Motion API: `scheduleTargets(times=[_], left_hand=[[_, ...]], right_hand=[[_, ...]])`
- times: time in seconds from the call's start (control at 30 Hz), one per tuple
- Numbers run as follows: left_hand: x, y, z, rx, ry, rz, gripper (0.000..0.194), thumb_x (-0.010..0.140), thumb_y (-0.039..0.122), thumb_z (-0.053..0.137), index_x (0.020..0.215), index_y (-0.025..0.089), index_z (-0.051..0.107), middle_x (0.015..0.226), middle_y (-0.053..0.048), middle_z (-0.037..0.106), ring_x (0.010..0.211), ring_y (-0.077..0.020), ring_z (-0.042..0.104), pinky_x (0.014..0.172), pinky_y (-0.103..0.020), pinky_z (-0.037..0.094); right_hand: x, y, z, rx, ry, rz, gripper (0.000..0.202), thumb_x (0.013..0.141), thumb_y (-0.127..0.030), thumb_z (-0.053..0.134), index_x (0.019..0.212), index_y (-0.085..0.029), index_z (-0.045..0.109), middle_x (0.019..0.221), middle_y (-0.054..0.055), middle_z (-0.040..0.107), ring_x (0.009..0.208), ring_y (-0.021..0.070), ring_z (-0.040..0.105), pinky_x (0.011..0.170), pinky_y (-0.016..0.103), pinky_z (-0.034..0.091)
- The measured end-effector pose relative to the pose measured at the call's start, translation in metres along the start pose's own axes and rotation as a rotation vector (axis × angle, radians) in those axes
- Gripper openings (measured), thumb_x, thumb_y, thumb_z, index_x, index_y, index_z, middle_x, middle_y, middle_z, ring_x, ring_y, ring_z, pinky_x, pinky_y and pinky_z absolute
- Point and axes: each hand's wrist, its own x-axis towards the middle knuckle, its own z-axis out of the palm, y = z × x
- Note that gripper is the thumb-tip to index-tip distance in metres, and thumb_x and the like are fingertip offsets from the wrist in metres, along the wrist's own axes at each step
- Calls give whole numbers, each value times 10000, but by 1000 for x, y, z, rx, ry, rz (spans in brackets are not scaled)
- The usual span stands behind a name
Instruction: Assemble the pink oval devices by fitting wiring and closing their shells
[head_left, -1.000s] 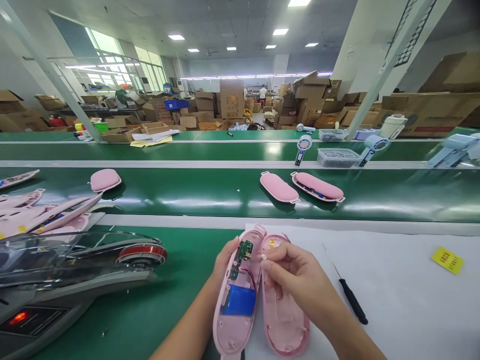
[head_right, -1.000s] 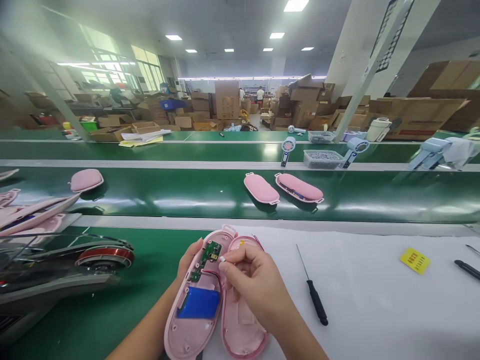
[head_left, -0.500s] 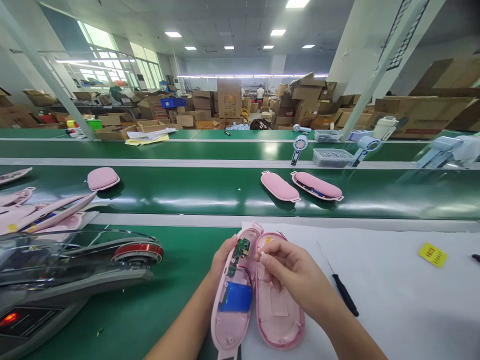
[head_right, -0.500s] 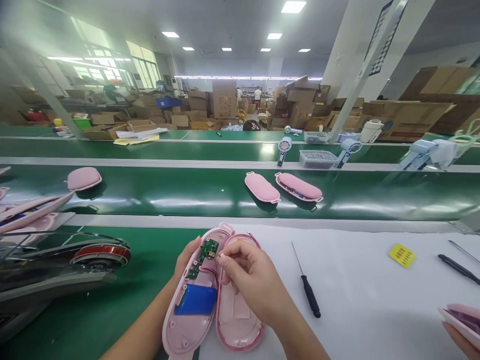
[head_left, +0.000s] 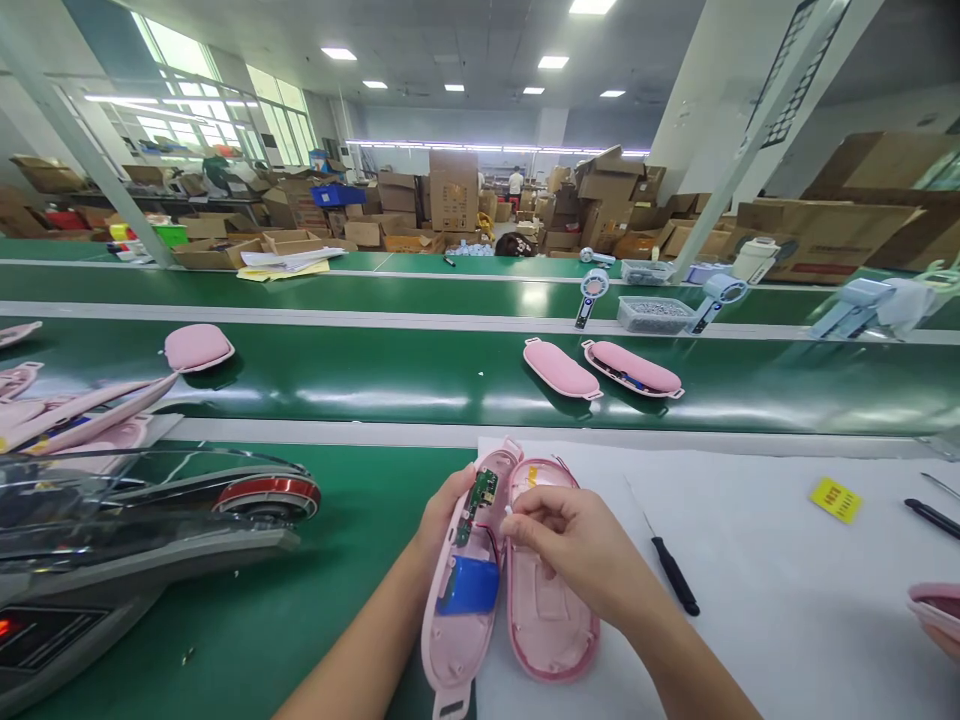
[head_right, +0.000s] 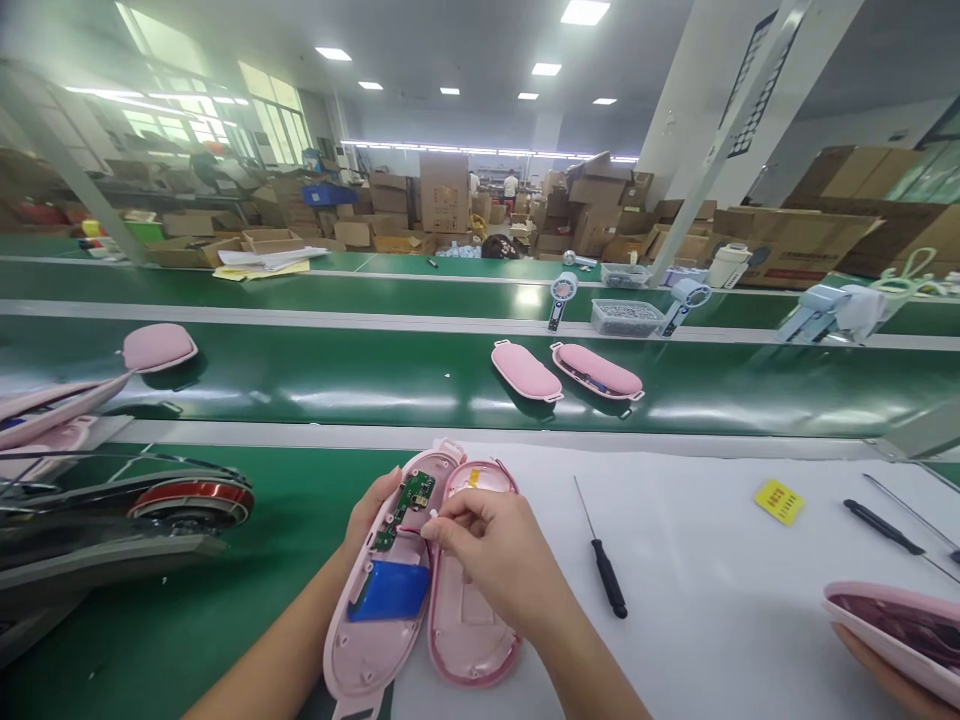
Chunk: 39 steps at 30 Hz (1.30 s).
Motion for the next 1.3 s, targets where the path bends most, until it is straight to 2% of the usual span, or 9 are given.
scheduleTargets(times=[0.13, 0.27, 0.53, 0.63, 0.73, 0.83, 0.97, 1.13, 1.3], left_hand=[[-2, 1, 2, 7, 3, -41, 465, 764, 505, 635, 900, 65, 699, 757, -114, 722, 852, -286, 672, 837, -368, 471], [-2, 0, -1, 10, -5, -67, 486, 766, 520, 626, 928, 66, 691, 740, -106, 718, 830, -285, 676, 825, -374, 473], [0, -3, -1, -23, -81, -55, 447, 760, 526, 625, 755, 82, 679, 626, -80, 678, 721, -257, 670, 764, -351, 481], [0, -4, 4, -18, -17, -68, 455, 699, 516, 690, 828, 80, 683, 652, -79, 688, 705, -245, 659, 737, -333, 474], [-1, -5, 8, -11, 85, -69, 454, 655, 506, 730, 824, 87, 688, 669, -77, 697, 670, -217, 647, 685, -298, 466], [-1, -5, 15, 40, 102, 10, 509, 660, 481, 738, 985, 94, 679, 734, -87, 716, 757, -253, 667, 722, -314, 474], [-1, -5, 24, 96, 56, 112, 641, 683, 443, 744, 1224, 138, 582, 826, -75, 725, 821, -255, 673, 786, -312, 471], [-4, -6, 25, 141, 29, 116, 644, 723, 419, 731, 1284, 167, 543, 741, -36, 697, 663, -182, 645, 722, -276, 456], [-6, -9, 21, 196, 83, 96, 772, 644, 457, 782, 1315, 186, 513, 849, -54, 675, 702, -186, 615, 715, -281, 434]], right_hand=[[0, -1, -2, 70, -31, 81, 171, 753, -327, 647, 692, -176, 592, 580, -41, 532, 458, 63, 439, 408, 171, 335], [1, 3, -3, 204, -86, 119, 201, 708, -355, 695, 765, -165, 662, 485, -53, 489, 419, 60, 421, 398, 165, 320], [0, 6, -8, 376, -206, 57, 288, 760, -437, 693, 812, -154, 676, 502, -38, 522, 419, 49, 424, 431, 167, 345], [-2, 0, -6, 254, -152, 95, 230, 759, -385, 665, 796, -159, 647, 506, -50, 493, 437, 64, 428, 424, 175, 345], [-4, -5, -1, 117, -12, 141, 141, 757, -301, 614, 704, -179, 567, 529, -61, 463, 458, 66, 401, 417, 177, 300], [-3, -6, 3, 72, 75, 115, 123, 729, -234, 575, 638, -183, 510, 555, -57, 455, 503, 72, 389, 458, 193, 281], [-1, -3, 4, 37, 91, 78, 102, 711, -236, 541, 627, -181, 524, 607, -33, 501, 586, 105, 445, 534, 221, 328], [-2, -2, 4, -34, 104, 37, 93, 714, -233, 506, 638, -192, 539, 638, -21, 543, 612, 127, 474, 561, 242, 354], [-6, -4, 4, -112, 102, -17, 120, 732, -209, 489, 616, -198, 516, 622, -27, 539, 592, 123, 466, 536, 235, 337]])
